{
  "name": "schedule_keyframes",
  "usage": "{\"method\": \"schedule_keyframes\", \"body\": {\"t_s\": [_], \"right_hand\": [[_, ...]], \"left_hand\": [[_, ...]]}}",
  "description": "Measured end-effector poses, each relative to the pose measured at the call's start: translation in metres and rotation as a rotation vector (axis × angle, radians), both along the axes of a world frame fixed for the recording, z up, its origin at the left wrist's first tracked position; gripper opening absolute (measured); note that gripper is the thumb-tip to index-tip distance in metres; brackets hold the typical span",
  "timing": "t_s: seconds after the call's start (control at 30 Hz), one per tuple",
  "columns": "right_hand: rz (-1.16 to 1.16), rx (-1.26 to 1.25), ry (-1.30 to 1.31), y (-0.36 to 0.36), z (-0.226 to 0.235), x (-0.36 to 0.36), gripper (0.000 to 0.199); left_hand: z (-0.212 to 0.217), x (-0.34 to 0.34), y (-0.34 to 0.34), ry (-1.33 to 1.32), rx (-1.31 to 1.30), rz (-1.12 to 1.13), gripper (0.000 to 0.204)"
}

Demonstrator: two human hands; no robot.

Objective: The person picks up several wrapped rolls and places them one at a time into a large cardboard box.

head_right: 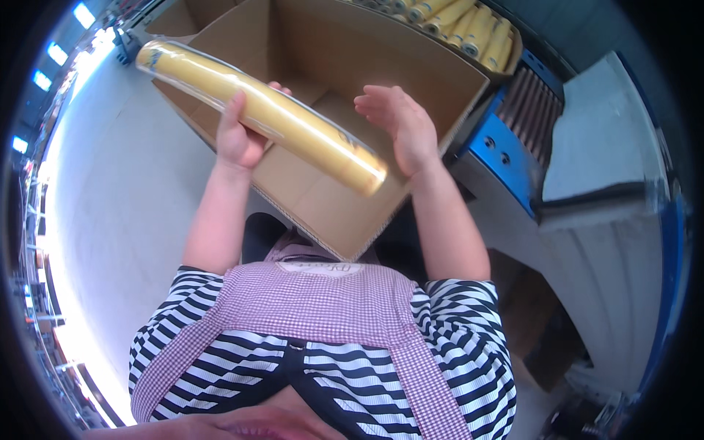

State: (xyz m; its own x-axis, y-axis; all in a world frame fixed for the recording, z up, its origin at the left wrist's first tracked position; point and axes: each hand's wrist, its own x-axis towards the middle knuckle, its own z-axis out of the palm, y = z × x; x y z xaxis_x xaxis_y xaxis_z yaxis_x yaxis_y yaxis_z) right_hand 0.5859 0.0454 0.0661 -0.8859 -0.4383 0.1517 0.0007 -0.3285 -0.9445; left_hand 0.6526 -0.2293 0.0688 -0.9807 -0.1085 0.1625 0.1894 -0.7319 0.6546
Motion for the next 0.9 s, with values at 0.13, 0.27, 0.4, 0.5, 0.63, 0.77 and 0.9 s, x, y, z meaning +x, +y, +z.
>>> {"method": "schedule_keyframes", "body": {"t_s": [0.13,0.27,0.4,0.5,0.63,0.77,0.9], "right_hand": [[-0.252,-0.355,-0.064,-0.003,-0.021,0.050,0.053],[-0.308,-0.440,0.018,0.000,-0.014,0.063,0.034],[-0.448,-0.171,0.281,0.010,-0.034,0.095,0.015],[-0.562,0.030,0.586,0.012,-0.026,0.108,0.009],[-0.566,0.200,0.785,0.025,-0.013,0.111,0.027],[-0.385,0.147,0.601,0.030,-0.020,0.110,0.045],[-0.461,-0.059,0.333,0.055,-0.063,0.104,0.043]], "left_hand": [[0.011,-0.002,0.010,-0.064,0.042,0.058,0.063],[0.012,0.003,0.008,-0.056,0.124,0.093,0.065],[0.010,0.007,0.010,-0.076,0.179,0.138,0.066],[0.004,0.010,0.015,-0.041,0.162,0.124,0.065],[0.005,0.019,0.017,0.026,0.160,0.118,0.067],[0.004,0.030,0.029,0.126,0.025,0.080,0.062],[0.008,0.040,0.055,0.283,-0.053,-0.061,0.060]]}}
